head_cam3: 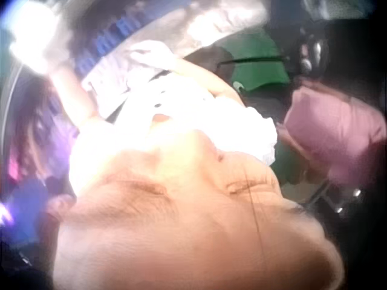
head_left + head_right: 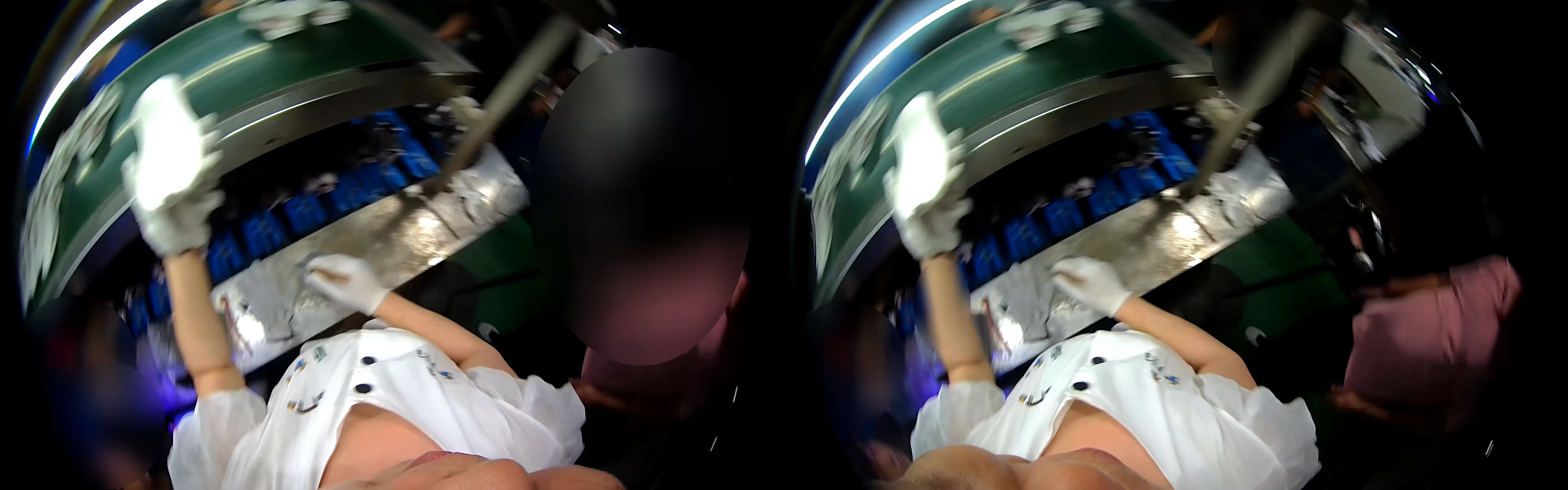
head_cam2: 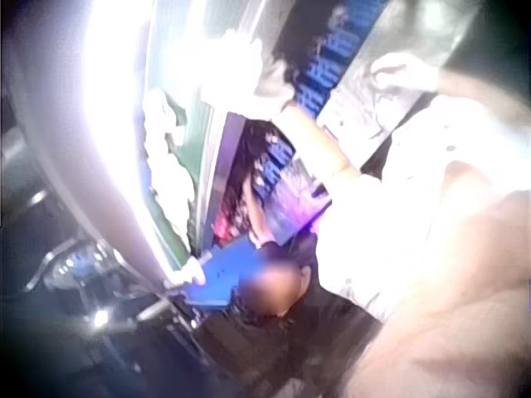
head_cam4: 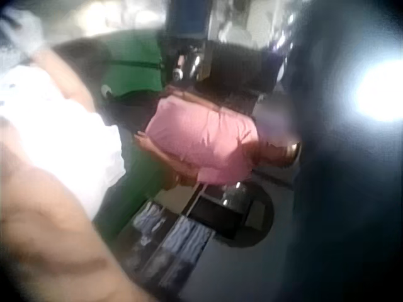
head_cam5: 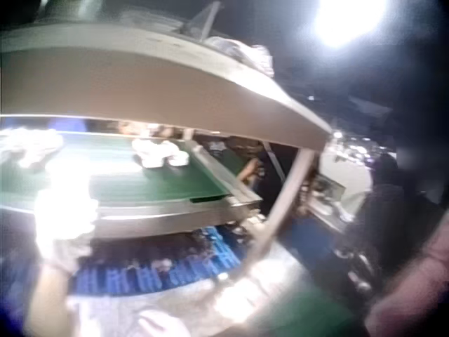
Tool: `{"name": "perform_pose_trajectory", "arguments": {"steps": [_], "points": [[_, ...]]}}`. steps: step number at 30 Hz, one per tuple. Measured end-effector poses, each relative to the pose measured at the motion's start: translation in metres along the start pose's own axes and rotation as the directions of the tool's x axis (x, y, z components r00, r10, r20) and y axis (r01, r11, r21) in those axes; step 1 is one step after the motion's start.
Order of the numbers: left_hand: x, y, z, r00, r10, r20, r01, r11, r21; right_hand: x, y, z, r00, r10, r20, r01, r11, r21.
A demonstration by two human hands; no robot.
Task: The person repeatedly picks up white slip-on shoes from a conveyor belt, applies a white substance to the soles using a brush, and places them back on the belt. The task is performed continuously in a factory setting with other workers visible in the background.
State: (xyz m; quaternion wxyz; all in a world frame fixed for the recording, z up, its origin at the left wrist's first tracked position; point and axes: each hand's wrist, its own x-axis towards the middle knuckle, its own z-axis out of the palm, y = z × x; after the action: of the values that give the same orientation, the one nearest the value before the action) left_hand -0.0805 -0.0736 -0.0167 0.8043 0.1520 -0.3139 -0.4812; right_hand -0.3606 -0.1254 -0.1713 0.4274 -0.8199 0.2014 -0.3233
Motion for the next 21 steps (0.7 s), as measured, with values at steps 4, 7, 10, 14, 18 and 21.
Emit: {"name": "perform_pose_trajectory", "arguments": {"steps": [4, 7, 10, 14, 18, 21], "points": [[-0.042, -0.043, 0.027, 0.995, 0.044, -0.085, -0.049, 0.997, -0.065, 0.014, -0.004, -0.014, 0.971, 0.207, -0.121, -0.203, 0.978, 0.041], [-0.07, -0.062, 0.031, 0.992, 0.078, -0.104, -0.075, 0.997, 0.031, 0.034, -0.021, -0.046, 0.95, 0.047, -0.308, -0.027, 0.997, 0.069], [-0.097, -0.079, 0.033, 0.959, -0.065, -0.275, 0.059, 0.998, -0.029, 0.05, -0.056, -0.079, 0.914, 0.081, -0.398, 0.014, 0.973, 0.229], [-0.122, -0.095, 0.032, 0.926, -0.217, -0.31, 0.216, 0.976, -0.038, 0.065, -0.1, -0.094, 0.954, -0.083, -0.288, 0.135, 0.976, 0.168], [-0.13, -0.098, 0.029, 0.91, -0.311, -0.274, 0.266, 0.945, -0.189, 0.08, -0.112, -0.079, 0.957, -0.217, -0.193, 0.255, 0.946, 0.201], [-0.135, -0.099, 0.033, 0.918, -0.281, -0.28, 0.262, 0.959, -0.106, 0.085, -0.11, -0.074, 0.961, -0.252, -0.11, 0.264, 0.959, 0.104]]}}
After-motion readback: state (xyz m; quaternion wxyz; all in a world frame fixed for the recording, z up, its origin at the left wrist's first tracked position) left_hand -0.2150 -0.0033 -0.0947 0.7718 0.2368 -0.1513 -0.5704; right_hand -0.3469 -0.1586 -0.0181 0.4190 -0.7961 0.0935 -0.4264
